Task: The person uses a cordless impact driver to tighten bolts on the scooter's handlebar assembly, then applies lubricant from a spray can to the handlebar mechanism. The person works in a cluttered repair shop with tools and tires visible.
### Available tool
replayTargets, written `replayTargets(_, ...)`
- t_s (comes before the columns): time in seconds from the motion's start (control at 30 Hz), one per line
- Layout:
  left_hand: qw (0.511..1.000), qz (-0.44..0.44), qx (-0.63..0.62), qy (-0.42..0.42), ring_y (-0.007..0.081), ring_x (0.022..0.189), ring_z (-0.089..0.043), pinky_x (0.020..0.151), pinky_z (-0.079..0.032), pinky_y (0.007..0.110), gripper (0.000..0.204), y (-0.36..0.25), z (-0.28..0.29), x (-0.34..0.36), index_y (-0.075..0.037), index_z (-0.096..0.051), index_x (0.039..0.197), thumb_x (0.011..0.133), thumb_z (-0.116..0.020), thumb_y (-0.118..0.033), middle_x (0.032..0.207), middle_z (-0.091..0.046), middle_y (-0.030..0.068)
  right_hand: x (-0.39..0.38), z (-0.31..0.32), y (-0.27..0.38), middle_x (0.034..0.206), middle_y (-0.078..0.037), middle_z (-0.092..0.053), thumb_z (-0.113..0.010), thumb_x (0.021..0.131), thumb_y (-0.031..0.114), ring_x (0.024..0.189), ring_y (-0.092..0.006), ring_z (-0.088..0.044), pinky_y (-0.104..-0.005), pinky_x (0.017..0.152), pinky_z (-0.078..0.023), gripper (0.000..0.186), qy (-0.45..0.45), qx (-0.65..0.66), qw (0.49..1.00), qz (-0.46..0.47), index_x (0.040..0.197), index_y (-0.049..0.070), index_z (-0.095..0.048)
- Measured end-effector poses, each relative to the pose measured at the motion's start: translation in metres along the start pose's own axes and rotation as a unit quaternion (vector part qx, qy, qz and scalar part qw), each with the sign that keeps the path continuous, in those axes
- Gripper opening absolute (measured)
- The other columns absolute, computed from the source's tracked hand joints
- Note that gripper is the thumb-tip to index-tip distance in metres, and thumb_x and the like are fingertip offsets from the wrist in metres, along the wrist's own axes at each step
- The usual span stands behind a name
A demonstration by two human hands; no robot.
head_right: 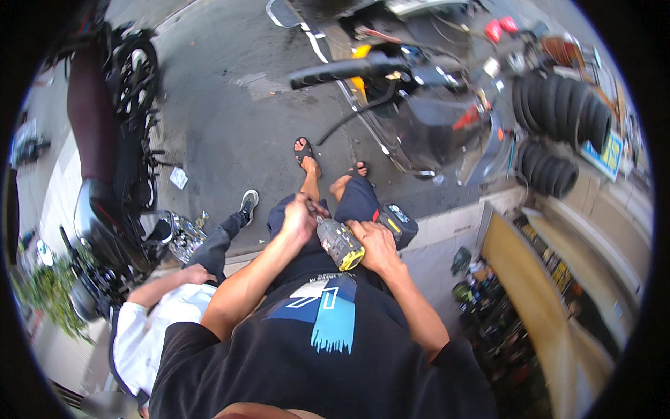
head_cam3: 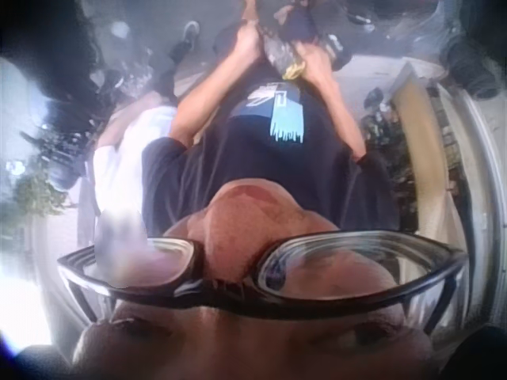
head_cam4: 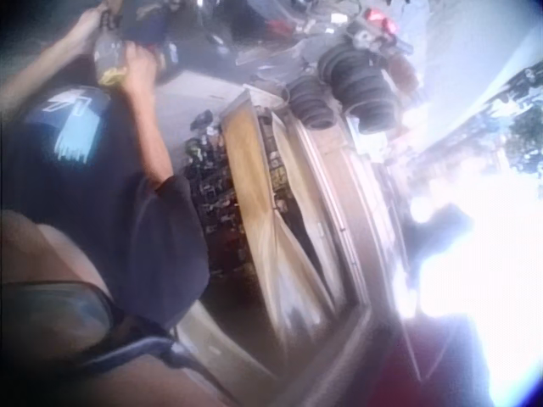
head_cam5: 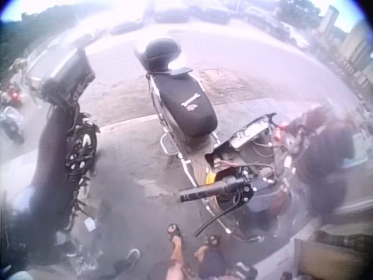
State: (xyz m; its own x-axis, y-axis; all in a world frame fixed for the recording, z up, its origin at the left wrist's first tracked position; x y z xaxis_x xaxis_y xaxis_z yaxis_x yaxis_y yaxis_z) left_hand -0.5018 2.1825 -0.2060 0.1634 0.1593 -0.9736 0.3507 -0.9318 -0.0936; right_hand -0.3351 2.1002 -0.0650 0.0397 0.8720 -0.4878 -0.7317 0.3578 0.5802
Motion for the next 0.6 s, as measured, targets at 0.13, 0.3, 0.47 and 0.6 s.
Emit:
replayTargets(0.13,0.998,-0.016,0.054,-0.027,0.0237,0.067,-0.05,0.07,-0.054,0.047,0.014,-0.049,0.049,0.063,-0.004,-0.053,0.102,0.105,-0.049,-0.018,0.072,-0.047,0.0062,-0.018,-0.012,0.002,0.1,-0.019,-0.072,-0.07,0.086,0.016,0.096,-0.041,-0.07,-0.0491,0.084,-0.055,0.04,-0.067,0.095,0.992,-0.056,0.125,0.01,-0.062)
replayTargets(0.3,0.884,-0.149,0.443,-0.018,0.0188,0.058,-0.049,0.057,-0.054,0.038,0.031,-0.127,0.082,0.098,-0.003,-0.06,0.116,0.108,-0.053,-0.032,0.07,-0.046,0.0017,-0.036,-0.052,-0.022,0.108,-0.022,-0.072,-0.067,0.09,0.02,0.1,-0.045,-0.07,-0.0517,0.087,-0.055,0.045,-0.148,0.152,0.962,-0.172,0.132,0.007,-0.057)
replayTargets(0.47,0.536,-0.144,0.823,-0.121,0.0212,0.058,-0.064,0.049,-0.056,0.038,0.037,-0.234,0.151,0.164,0.001,-0.063,0.115,0.105,-0.056,-0.034,0.077,-0.064,0.0084,-0.045,-0.113,-0.038,0.121,-0.028,-0.069,-0.068,0.091,0.021,0.112,-0.0468,-0.068,-0.0515,0.094,-0.054,0.061,-0.213,0.221,0.917,-0.256,0.144,0.001,-0.047)
replayTargets(0.6,0.55,-0.138,0.813,-0.13,0.0209,0.057,-0.065,0.049,-0.055,0.036,0.032,-0.235,0.095,0.163,0.003,-0.063,0.115,0.102,-0.057,-0.026,0.074,-0.065,0.0072,-0.048,-0.171,-0.061,0.12,-0.03,-0.069,-0.068,0.092,0.02,0.11,-0.0483,-0.068,-0.052,0.092,-0.055,0.067,-0.241,0.282,0.862,-0.344,0.151,0.003,-0.041)
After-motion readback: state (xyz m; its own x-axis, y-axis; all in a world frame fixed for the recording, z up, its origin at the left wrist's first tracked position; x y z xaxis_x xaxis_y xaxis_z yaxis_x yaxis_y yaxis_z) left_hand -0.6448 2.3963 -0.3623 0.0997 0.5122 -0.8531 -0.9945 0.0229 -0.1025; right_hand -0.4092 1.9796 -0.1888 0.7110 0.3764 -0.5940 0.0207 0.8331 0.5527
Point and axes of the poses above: each hand's wrist, its own x-axis towards the middle knuckle, its own z-axis out of the back of the hand, y = z × x, the point moved 5 cm from there along x, towards the middle knuckle
